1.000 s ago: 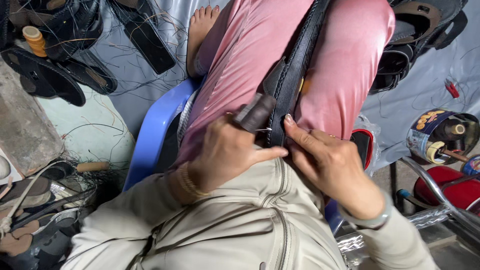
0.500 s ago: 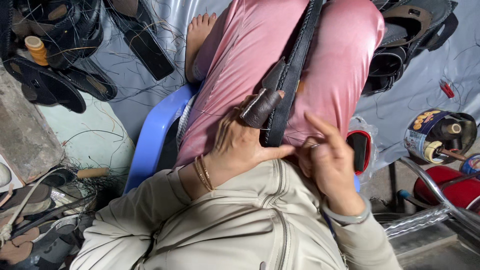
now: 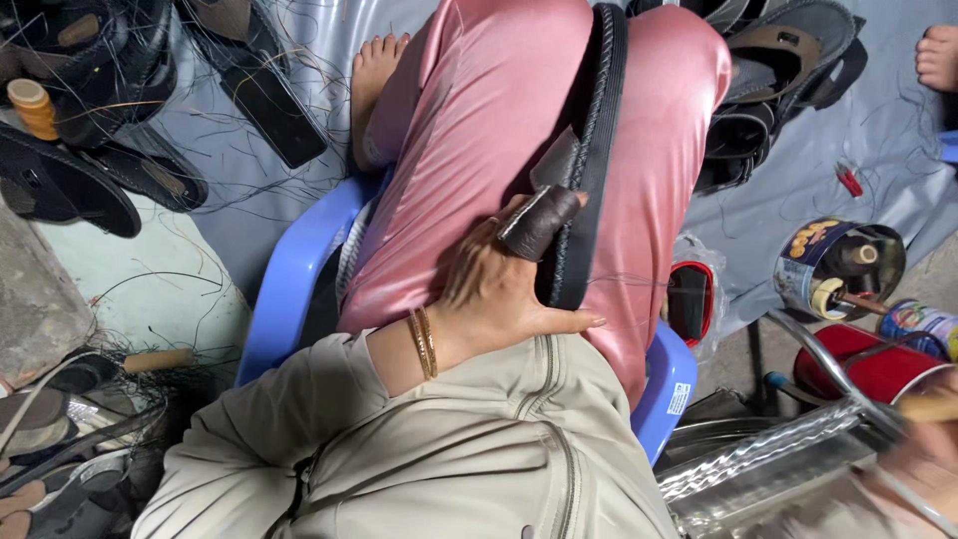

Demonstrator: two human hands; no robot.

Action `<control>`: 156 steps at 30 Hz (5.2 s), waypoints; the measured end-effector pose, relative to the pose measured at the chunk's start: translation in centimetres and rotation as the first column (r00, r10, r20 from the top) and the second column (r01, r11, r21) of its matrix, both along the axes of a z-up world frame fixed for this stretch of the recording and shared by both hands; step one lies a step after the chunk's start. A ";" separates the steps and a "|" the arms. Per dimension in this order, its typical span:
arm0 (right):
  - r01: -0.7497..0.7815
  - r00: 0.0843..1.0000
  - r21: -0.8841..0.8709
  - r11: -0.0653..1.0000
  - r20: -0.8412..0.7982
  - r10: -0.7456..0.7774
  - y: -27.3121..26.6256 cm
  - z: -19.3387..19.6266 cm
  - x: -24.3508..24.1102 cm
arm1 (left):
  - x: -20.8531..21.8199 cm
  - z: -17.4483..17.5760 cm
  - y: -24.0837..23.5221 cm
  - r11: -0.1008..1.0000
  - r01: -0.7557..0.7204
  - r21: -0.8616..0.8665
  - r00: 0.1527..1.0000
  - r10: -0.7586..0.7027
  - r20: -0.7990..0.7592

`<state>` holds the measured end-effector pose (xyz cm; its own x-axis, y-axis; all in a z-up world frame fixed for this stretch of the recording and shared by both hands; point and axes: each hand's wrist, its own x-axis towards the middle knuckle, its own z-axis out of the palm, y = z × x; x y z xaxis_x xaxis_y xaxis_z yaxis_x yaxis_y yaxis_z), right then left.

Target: The person sits on a low chair and sews a black sandal resting on their lap using a needle and thread. They pull the thread through the sole and upper repeatedly, then briefly shift to handle other sandals on the floor before returning to the sewing task.

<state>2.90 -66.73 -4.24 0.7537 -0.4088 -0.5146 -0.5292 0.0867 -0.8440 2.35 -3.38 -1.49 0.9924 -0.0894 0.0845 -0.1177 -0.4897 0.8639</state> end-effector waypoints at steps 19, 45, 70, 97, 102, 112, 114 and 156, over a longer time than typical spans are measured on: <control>-0.482 0.853 0.272 0.833 0.361 0.376 42.1 5.5 1.5 | 0.7 -0.2 -1.4 0.994 0.107 -0.029 0.994 -0.106 0.020; -0.478 0.655 -0.755 0.450 0.035 0.755 40.8 8.5 0.8 | 0.6 -1.7 -0.9 0.975 0.210 -0.067 0.978 -0.211 -0.004; -0.565 0.072 -0.822 -0.066 -0.129 0.989 40.1 7.9 1.5 | 1.0 -1.4 -0.9 0.972 0.207 -0.112 0.978 -0.207 0.018; -0.667 0.347 -0.684 0.295 0.066 0.936 41.6 7.4 3.0 | 1.3 -1.1 -0.5 0.965 0.212 -0.152 0.976 -0.202 0.078; -0.711 0.401 -0.613 0.345 0.050 0.915 39.9 5.9 2.4 | 0.8 -1.4 -1.0 0.975 0.210 -0.075 0.977 -0.211 -0.008; -0.714 0.399 -0.587 0.381 0.105 0.911 40.2 4.7 0.8 | 1.5 0.0 -2.3 0.988 0.039 0.146 0.989 -0.059 0.135; -0.732 0.396 -0.581 0.356 0.062 0.916 39.5 5.0 0.9 | 1.4 0.0 -2.3 0.989 0.042 0.142 0.990 -0.060 0.124; 0.040 0.774 0.052 0.998 0.630 -0.064 25.1 0.7 14.2 | 1.2 1.6 6.2 0.877 -0.481 -0.004 0.845 0.465 0.263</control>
<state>17.08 -41.65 -3.52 0.8922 -0.4481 0.0554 0.1278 0.1330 -0.9828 3.57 2.87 0.16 0.8622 0.3730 0.3427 -0.0642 -0.5906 0.8044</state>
